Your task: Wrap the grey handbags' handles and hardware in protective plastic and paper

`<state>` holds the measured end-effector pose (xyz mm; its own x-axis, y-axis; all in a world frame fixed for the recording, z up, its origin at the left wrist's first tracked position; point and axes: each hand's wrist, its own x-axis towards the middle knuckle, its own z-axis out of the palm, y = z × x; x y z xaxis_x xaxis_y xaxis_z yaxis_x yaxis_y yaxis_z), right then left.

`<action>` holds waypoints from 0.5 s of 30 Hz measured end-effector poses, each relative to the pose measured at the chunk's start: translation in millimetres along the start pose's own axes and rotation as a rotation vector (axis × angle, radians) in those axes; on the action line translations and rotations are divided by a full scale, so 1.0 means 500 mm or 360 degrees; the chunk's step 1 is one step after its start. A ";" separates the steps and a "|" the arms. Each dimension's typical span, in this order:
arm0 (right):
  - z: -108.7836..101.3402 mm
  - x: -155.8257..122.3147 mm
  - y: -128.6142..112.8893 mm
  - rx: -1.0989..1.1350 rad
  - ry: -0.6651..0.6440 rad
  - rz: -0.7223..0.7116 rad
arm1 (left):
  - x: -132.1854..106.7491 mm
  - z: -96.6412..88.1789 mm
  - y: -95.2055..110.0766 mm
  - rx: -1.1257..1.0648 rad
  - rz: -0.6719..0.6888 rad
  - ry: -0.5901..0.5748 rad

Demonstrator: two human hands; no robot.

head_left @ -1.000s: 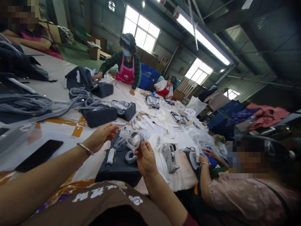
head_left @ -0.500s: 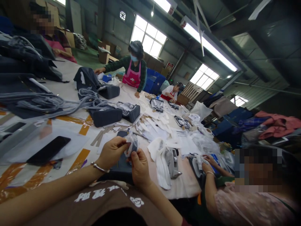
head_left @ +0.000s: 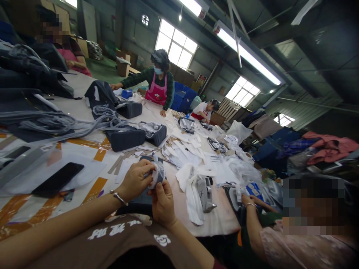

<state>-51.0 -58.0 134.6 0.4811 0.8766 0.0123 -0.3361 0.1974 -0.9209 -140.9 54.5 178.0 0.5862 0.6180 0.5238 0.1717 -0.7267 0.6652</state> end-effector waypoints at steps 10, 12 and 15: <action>0.021 -0.007 -0.017 0.0328 0.0167 0.0097 | -0.008 -0.010 -0.049 -0.0079 0.0571 0.0040; 0.024 -0.009 -0.018 0.0322 0.0150 0.0102 | -0.005 -0.010 -0.056 -0.0107 0.0566 0.0093; 0.029 -0.011 -0.019 0.0310 0.0100 0.0121 | 0.002 -0.017 -0.055 -0.0063 0.0546 0.0207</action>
<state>-62.3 -58.4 149.0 0.4960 0.8642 -0.0843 -0.5204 0.2182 -0.8255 -151.5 77.6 164.8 0.4984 0.3750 0.7817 -0.0499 -0.8877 0.4576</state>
